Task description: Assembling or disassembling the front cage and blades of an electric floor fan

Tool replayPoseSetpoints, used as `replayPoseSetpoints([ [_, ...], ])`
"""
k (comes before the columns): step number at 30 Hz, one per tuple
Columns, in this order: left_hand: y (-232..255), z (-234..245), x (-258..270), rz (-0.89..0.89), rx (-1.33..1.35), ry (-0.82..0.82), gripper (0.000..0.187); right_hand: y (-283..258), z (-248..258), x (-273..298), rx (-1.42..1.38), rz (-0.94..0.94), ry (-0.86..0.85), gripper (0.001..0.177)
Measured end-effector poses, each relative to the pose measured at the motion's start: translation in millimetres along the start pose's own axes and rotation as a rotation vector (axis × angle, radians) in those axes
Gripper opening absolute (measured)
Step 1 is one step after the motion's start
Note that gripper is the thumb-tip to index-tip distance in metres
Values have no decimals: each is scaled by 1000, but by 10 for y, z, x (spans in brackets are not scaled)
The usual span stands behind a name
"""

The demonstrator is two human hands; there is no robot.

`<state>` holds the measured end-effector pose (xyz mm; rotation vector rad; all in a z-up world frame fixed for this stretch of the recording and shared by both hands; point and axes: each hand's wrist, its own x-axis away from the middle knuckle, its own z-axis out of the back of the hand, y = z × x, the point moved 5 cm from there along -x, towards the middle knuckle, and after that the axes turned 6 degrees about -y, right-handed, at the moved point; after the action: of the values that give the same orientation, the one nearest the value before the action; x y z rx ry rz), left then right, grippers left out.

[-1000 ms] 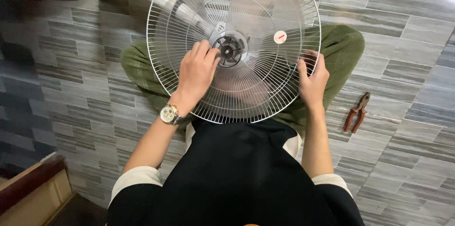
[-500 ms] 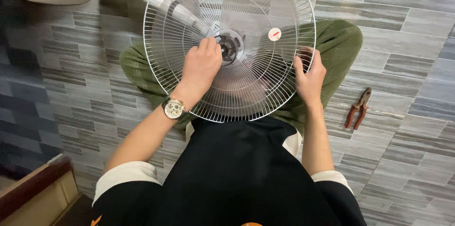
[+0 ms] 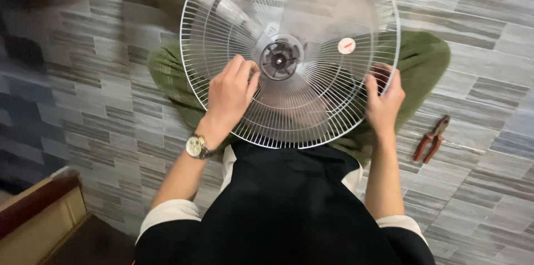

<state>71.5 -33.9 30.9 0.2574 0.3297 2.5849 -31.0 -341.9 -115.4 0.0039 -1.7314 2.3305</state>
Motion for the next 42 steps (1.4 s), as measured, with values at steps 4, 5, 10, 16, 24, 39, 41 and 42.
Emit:
replayPoseSetpoints([
  [4, -68, -136, 192, 87, 131, 3, 11, 148, 11, 9, 42, 15, -38, 38],
  [5, -79, -194, 224, 105, 170, 23, 12, 233, 26, 27, 25, 23, -38, 39],
  [10, -8, -153, 145, 200, 261, 97, 19, -124, -35, 2, 104, -35, -49, 30],
  [16, -52, -184, 95, 217, 288, 111, 20, -120, -41, 35, 87, -112, -24, 29],
  [24, -82, -187, 70, 201, 280, 93, 20, -159, -53, 30, 135, -126, -32, 30],
  [39, -104, -214, 44, 200, 283, 49, 19, -173, -75, 9, 82, -204, -1, 28],
  [41, -98, -219, 36, 198, 271, 49, 19, -133, -60, 25, 72, -204, 3, 29],
  [42, -92, -220, 32, 197, 258, 49, 19, -114, -49, 33, 60, -203, 7, 30],
])
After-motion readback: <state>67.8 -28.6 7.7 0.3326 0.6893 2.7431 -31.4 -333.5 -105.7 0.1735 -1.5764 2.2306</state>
